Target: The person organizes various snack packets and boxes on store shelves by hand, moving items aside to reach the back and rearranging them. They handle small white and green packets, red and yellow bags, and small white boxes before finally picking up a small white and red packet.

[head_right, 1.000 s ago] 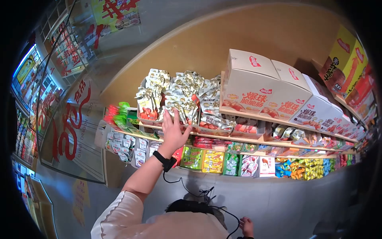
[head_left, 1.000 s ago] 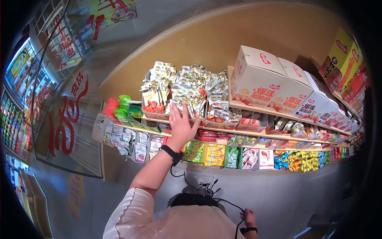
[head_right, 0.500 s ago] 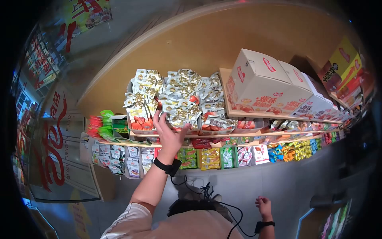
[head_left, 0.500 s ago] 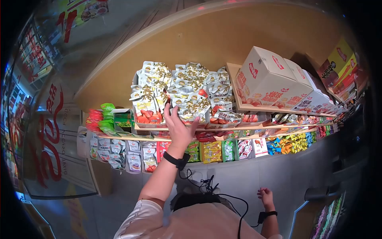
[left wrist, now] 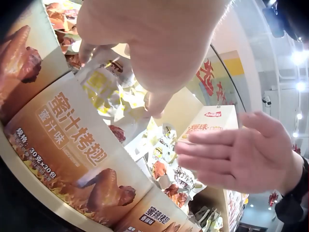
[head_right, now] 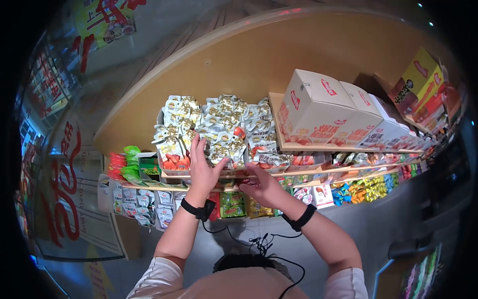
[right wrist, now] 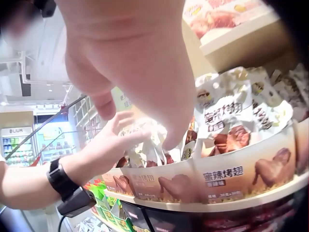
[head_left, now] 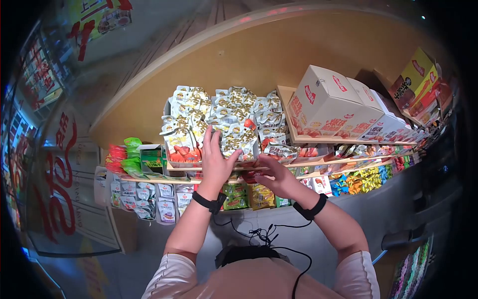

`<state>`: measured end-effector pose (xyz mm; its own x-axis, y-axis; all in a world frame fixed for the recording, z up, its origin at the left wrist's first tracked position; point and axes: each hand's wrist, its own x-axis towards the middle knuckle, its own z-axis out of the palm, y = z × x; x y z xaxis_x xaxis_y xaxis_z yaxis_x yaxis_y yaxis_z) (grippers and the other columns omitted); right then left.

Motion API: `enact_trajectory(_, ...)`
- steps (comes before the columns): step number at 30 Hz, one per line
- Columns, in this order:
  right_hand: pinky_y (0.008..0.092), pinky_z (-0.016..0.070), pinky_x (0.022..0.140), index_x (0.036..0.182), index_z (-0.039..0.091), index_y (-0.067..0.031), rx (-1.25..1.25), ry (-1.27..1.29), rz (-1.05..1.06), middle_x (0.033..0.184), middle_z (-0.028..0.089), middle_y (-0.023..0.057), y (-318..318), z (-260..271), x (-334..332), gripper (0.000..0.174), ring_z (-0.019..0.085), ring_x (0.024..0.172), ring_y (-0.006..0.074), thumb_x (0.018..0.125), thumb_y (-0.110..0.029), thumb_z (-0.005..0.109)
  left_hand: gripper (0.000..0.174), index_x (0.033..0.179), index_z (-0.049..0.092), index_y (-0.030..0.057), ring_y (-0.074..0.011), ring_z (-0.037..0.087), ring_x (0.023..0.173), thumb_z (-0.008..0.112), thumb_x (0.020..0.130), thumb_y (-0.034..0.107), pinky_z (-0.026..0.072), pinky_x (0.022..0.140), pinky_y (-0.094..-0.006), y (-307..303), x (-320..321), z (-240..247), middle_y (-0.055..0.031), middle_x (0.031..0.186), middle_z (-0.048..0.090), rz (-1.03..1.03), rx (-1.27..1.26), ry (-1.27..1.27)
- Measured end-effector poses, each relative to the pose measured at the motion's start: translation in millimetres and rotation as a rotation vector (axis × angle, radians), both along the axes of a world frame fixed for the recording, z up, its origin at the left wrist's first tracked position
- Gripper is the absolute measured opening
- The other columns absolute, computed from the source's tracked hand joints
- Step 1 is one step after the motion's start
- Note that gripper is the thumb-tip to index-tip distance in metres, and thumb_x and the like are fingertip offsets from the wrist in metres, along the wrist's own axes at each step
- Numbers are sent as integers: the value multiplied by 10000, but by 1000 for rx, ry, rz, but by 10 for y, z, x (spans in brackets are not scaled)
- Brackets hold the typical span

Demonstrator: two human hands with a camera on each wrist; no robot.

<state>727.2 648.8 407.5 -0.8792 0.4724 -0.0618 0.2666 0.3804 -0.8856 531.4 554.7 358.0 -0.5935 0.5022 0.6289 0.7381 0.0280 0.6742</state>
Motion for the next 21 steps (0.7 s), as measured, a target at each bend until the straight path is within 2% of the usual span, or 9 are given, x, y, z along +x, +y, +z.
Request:
enact_trajectory(2,390,395,1065,1440,281,74,-27,102,-18,1417,410,302,119,-255,-276,743,446,1323,333,888,-239,669,857,1360,364,-23,-429,361,1341,849,711,257,368,1068,-473,33,5,31,-249,1488,297,30,-104,129)
enact_trajectory(4,376,392,1074,1466,226,80,216,143,-140,1452,373,268,123,-310,-476,768,425,1333,313,913,-228,661,887,1369,356,-25,-442,336,1360,856,700,275,362,1080,-473,43,-10,41,-267,1509,256,22,-119,118)
enact_trajectory(6,370,378,1070,1471,202,86,247,135,-175,1442,376,265,123,-317,-587,810,429,1320,305,888,-219,675,922,1378,342,-29,-452,332,1358,861,690,297,363,1084,-471,75,-25,89,-280,1503,248,37,-113,34)
enact_trajectory(8,411,313,1116,1420,266,126,161,202,-303,1399,401,322,116,-406,-676,790,393,1339,405,849,-249,662,952,1382,330,-32,-460,335,1354,870,675,307,376,1077,-472,106,-58,62,-288,1501,240,31,-123,55)
enact_trajectory(9,410,301,1122,1420,279,119,230,226,-399,1381,415,318,120,-434,-741,787,387,1341,404,846,-263,659,959,1383,327,-31,-461,340,1352,871,672,310,383,1072,-472,116,-68,66,-288,1500,242,25,-129,73)
enact_trajectory(14,427,282,1135,1419,275,129,25,293,-338,1405,388,331,145,-399,-798,826,368,1355,412,825,-297,659,951,1379,362,-9,-456,347,1348,878,649,315,372,1071,-483,188,-158,37,-264,1510,246,-52,-22,55)
enact_trajectory(16,429,271,1145,1417,275,136,414,148,-325,1440,350,333,86,-325,-833,821,338,1377,414,823,-292,646,954,1372,368,-11,-450,356,1345,883,637,315,370,1075,-479,209,-160,32,-263,1496,284,-47,-18,72)
enact_trajectory(20,422,246,1161,1435,243,132,303,130,-265,1508,251,322,149,-241,-850,850,257,1423,409,821,-294,648,890,1332,397,-21,-437,377,1336,878,642,268,373,1076,-475,136,-179,-22,-251,1471,346,-67,-33,141)
enact_trajectory(21,414,215,1175,1445,228,129,410,204,-264,1525,242,299,172,-262,-867,890,253,1434,383,835,-356,657,867,1318,406,-18,-437,382,1333,876,645,261,382,1070,-472,123,-198,-42,-252,1474,341,-78,-1,124)
